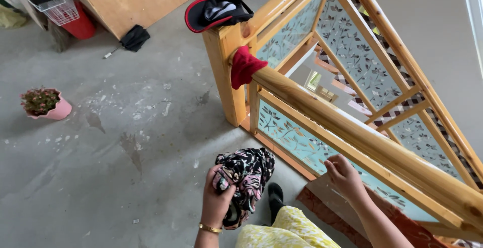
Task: Cleaning a wooden staircase railing using a cloth and spray bottle.
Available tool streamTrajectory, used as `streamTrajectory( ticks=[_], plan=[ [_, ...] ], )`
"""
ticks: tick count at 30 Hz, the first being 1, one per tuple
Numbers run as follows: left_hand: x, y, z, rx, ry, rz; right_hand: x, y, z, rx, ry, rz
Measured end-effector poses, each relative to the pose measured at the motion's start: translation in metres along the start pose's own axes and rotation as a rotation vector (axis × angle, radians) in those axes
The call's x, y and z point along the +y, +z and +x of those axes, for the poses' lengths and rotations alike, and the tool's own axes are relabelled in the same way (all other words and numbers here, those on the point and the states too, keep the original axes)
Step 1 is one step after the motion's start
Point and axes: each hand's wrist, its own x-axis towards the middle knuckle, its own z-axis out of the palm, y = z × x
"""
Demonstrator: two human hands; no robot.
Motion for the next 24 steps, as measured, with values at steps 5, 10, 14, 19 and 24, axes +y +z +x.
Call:
streamTrajectory(
  ticks=[5, 10, 14, 19, 24],
  plan=[
    [0.008, -0.009, 0.018, 0.079, -0.007, 0.008, -0.008, 0.031, 0.094, -0.075, -0.181, 0.129],
    [-0.002, -0.012, 0.044, 0.149, -0.028, 0.015, -0.089, 0.077, 0.203, -0.050, -0.318, 0.087],
    [-0.003, -0.005, 0.077, 0.261, -0.111, -0.049, -0.132, 0.129, 0.326, 0.072, -0.457, -0.043],
    [0.019, 0.004, 0.116, 0.340, -0.146, 0.035, -0.194, 0.184, 0.425, 0.104, -0.532, -0.256],
    [0.043, 0.012, 0.147, 0.411, -0.045, -0.067, -0.278, 0.200, 0.412, -0.100, -0.287, -0.665]
  ],
)
